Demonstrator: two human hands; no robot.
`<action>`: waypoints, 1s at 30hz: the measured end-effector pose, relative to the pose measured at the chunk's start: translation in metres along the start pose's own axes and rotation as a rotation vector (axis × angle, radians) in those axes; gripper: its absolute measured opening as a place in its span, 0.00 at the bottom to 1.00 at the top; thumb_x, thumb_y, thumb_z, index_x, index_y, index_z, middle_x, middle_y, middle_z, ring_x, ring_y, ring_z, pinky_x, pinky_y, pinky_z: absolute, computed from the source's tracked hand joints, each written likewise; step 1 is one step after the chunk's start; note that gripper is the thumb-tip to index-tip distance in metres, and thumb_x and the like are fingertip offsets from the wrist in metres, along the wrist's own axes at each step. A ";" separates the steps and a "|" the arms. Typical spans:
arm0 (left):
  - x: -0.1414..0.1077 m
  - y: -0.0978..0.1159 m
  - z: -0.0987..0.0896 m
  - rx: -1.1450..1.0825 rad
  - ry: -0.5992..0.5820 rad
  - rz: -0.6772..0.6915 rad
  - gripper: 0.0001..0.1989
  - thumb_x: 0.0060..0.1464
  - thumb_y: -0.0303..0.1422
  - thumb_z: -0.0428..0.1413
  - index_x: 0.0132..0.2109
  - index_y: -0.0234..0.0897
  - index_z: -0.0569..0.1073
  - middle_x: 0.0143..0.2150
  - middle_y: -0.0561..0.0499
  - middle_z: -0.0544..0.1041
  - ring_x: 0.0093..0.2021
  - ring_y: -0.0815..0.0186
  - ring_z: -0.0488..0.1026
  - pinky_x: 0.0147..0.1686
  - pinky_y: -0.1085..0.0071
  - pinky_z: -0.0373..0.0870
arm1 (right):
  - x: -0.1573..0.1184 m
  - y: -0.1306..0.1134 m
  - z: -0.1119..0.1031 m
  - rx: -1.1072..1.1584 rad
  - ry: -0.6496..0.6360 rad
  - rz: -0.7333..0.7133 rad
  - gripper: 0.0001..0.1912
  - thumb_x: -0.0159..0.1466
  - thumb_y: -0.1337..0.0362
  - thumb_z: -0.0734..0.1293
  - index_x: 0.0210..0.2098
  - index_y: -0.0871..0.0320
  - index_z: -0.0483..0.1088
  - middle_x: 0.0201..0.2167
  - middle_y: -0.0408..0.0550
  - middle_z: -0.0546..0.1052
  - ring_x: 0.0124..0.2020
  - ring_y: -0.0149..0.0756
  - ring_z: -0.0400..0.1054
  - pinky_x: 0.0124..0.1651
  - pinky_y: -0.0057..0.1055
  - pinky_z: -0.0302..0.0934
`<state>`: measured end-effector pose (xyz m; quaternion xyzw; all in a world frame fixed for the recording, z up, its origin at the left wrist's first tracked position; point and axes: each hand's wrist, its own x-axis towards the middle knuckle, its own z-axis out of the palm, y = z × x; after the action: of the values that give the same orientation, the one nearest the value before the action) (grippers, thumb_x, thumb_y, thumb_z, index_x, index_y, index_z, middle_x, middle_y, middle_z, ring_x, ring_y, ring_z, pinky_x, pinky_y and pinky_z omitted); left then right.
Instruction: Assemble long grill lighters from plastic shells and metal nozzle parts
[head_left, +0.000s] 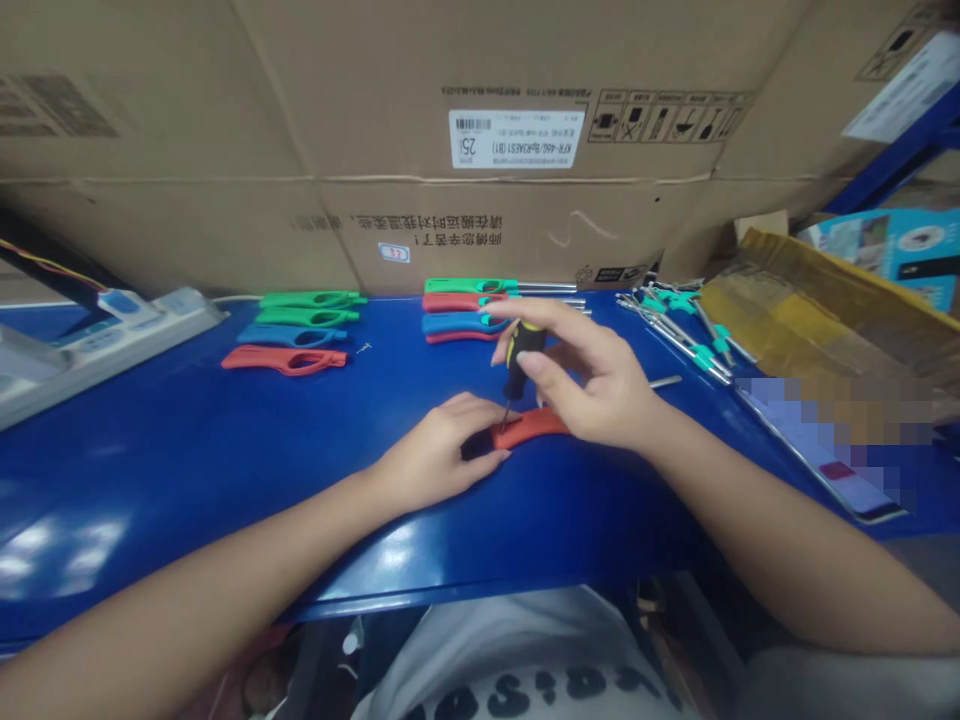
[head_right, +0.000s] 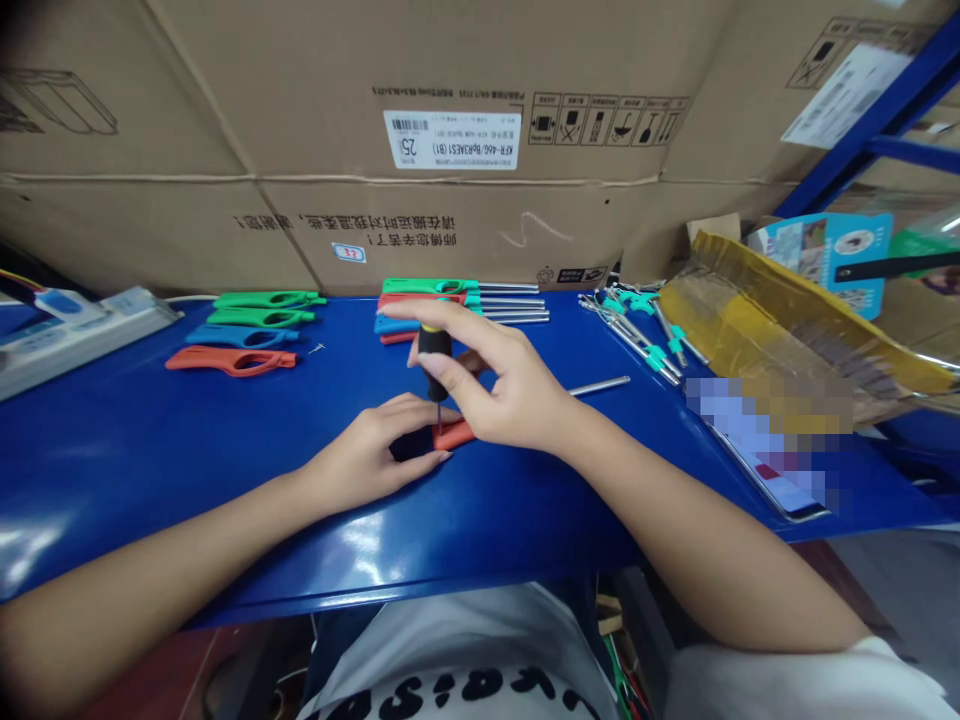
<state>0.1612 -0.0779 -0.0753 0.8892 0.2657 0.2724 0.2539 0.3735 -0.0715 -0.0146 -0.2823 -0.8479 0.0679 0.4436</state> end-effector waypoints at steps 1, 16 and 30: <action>0.000 0.000 0.000 -0.001 0.006 0.005 0.17 0.61 0.29 0.59 0.56 0.37 0.73 0.50 0.45 0.80 0.50 0.58 0.75 0.53 0.58 0.71 | 0.000 0.000 0.000 -0.051 0.053 -0.015 0.18 0.72 0.56 0.62 0.56 0.58 0.70 0.47 0.52 0.80 0.36 0.33 0.75 0.39 0.30 0.70; -0.001 -0.001 -0.001 0.006 0.010 0.024 0.16 0.61 0.30 0.59 0.56 0.38 0.73 0.50 0.45 0.79 0.51 0.59 0.75 0.53 0.59 0.73 | -0.004 0.004 0.005 -0.182 0.183 -0.093 0.19 0.72 0.59 0.59 0.58 0.55 0.70 0.45 0.51 0.81 0.40 0.39 0.76 0.45 0.36 0.72; -0.001 0.001 -0.001 0.052 -0.002 0.005 0.14 0.63 0.31 0.57 0.55 0.38 0.73 0.45 0.46 0.79 0.46 0.60 0.75 0.49 0.60 0.73 | -0.001 -0.006 0.007 0.066 0.046 -0.025 0.18 0.75 0.61 0.54 0.57 0.56 0.69 0.44 0.51 0.80 0.41 0.35 0.76 0.47 0.36 0.72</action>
<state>0.1600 -0.0785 -0.0743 0.8965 0.2701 0.2654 0.2301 0.3655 -0.0761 -0.0176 -0.2584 -0.8381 0.0839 0.4731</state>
